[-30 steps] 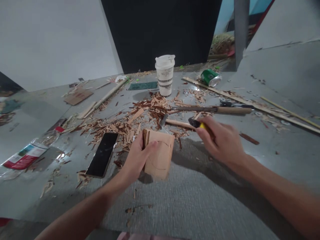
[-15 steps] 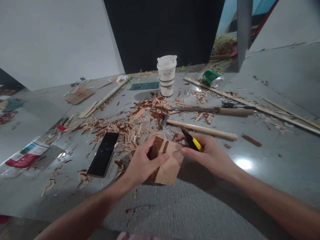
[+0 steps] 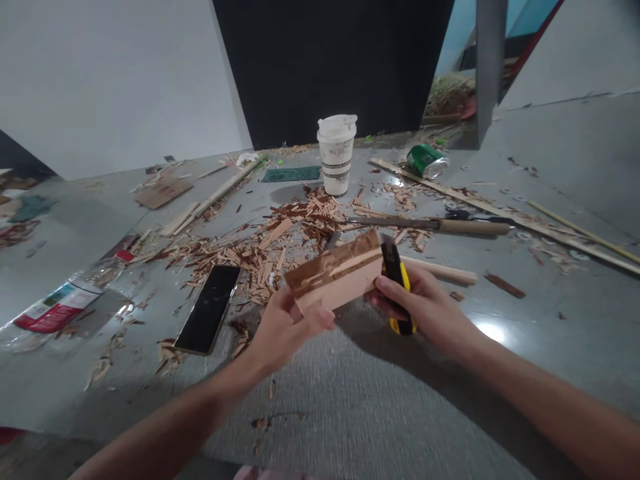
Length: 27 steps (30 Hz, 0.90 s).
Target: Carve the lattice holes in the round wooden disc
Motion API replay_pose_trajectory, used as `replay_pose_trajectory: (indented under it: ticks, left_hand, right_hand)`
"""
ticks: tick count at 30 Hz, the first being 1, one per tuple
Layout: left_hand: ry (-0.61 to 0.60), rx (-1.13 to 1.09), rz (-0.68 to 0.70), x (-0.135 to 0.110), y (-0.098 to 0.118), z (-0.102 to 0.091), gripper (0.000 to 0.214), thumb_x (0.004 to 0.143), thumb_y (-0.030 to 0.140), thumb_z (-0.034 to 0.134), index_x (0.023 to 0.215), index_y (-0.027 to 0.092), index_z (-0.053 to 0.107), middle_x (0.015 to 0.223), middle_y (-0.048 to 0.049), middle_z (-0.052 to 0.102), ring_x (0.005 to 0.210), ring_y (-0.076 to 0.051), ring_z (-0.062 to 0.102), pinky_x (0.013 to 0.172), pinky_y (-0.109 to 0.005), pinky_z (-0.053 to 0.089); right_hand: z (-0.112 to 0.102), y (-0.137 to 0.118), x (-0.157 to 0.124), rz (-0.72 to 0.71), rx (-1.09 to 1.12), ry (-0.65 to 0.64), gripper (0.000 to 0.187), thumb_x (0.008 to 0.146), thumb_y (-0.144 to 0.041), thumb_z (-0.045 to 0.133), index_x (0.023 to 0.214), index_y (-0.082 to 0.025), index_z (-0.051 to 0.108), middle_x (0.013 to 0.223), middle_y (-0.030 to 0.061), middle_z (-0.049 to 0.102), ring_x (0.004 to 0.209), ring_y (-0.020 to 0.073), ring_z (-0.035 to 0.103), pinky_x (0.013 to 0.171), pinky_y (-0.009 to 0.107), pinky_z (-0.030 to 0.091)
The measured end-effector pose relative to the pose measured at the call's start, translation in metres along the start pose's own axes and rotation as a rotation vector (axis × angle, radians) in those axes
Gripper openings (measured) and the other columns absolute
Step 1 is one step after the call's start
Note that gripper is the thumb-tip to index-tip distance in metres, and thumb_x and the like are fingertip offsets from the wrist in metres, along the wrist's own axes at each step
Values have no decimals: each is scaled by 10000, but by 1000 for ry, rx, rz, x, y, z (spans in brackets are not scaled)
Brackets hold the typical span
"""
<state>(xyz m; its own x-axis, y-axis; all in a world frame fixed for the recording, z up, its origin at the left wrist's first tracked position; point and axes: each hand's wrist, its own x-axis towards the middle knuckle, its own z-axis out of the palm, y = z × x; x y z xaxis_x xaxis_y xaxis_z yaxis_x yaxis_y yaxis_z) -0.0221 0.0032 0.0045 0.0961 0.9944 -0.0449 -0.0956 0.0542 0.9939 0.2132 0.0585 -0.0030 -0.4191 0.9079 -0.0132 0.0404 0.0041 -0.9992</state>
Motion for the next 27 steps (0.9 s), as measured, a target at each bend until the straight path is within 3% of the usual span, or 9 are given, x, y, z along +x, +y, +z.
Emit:
replay_pose_trajectory:
  ticks: [3, 5, 7, 9, 11, 14, 18, 23, 27]
  left_hand:
    - [69, 126, -45, -3, 3, 1, 304, 851, 506, 831, 864, 203, 817, 661, -45, 728, 611, -203, 670, 538, -295, 512]
    - [66, 211, 10, -5, 2, -1, 260, 874, 479, 818, 885, 221, 849, 652, -38, 734, 608, -206, 668, 579, -316, 534]
    - [53, 325, 125, -7, -1, -4, 258, 898, 416, 814, 1101, 265, 866, 815, -46, 814, 694, -219, 710, 703, -350, 587]
    - [72, 432, 255, -8, -3, -6, 411, 908, 334, 817, 1317, 324, 793, 1070, -51, 851, 843, -239, 767, 841, -379, 612]
    - [116, 500, 356, -7, -4, -8, 503, 904, 265, 817, 1393, 351, 742, 1284, -54, 811, 1059, -272, 786, 999, -413, 601]
    - [136, 588, 442, -4, -4, -11, 559, 933, 206, 773, 1461, 365, 684, 1443, -39, 732, 1289, -289, 722, 1172, -455, 529]
    - [81, 775, 553, 0, -3, -15, 632, 991, 143, 667, 1573, 365, 561, 1575, -21, 624, 1430, -269, 629, 1259, -462, 456]
    - [-35, 935, 662, 0, -3, -17, 823, 969, 35, 562, 1697, 344, 336, 1719, -32, 439, 1597, -271, 426, 1324, -518, 348]
    - [-53, 927, 698, -2, -3, -15, 898, 935, 0, 572, 1714, 342, 286, 1728, -51, 427, 1589, -281, 438, 1318, -524, 363]
  right_hand:
    - [4, -3, -1, -8, -28, -16, 376, 978, -580, 697, 1039, -221, 602, 783, -5, 633, 575, 107, 473, 487, 235, 368]
    - [4, -2, 0, -28, -56, 3, 379, 980, -584, 690, 1078, -229, 601, 774, -18, 612, 565, 111, 461, 476, 238, 359]
    - [1, 1, 0, -63, -88, 56, 361, 1012, -581, 644, 1132, -244, 590, 753, -40, 549, 554, 116, 431, 465, 244, 339]
    - [-3, 4, -2, -107, -115, 122, 317, 1062, -566, 559, 1145, -261, 582, 751, -41, 502, 576, 134, 428, 481, 258, 338]
    - [-6, 4, -7, -181, -193, 163, 290, 1096, -535, 488, 1121, -266, 595, 784, -11, 538, 637, 162, 481, 534, 286, 382]
    - [-3, -3, -15, -377, -516, 112, 232, 1120, -417, 447, 1152, -258, 613, 861, 26, 654, 707, 186, 586, 618, 321, 432]
    - [12, -15, -24, -559, -832, -18, 214, 1125, -326, 413, 1129, -211, 594, 768, 5, 664, 616, 176, 611, 562, 314, 409]
    - [24, -19, -25, -613, -924, -41, 262, 1136, -343, 389, 1104, -185, 596, 787, 18, 677, 627, 183, 648, 546, 322, 422]
    - [24, -19, -24, -650, -957, -44, 250, 1138, -324, 383, 1116, -178, 585, 817, 24, 694, 658, 183, 677, 570, 319, 442]
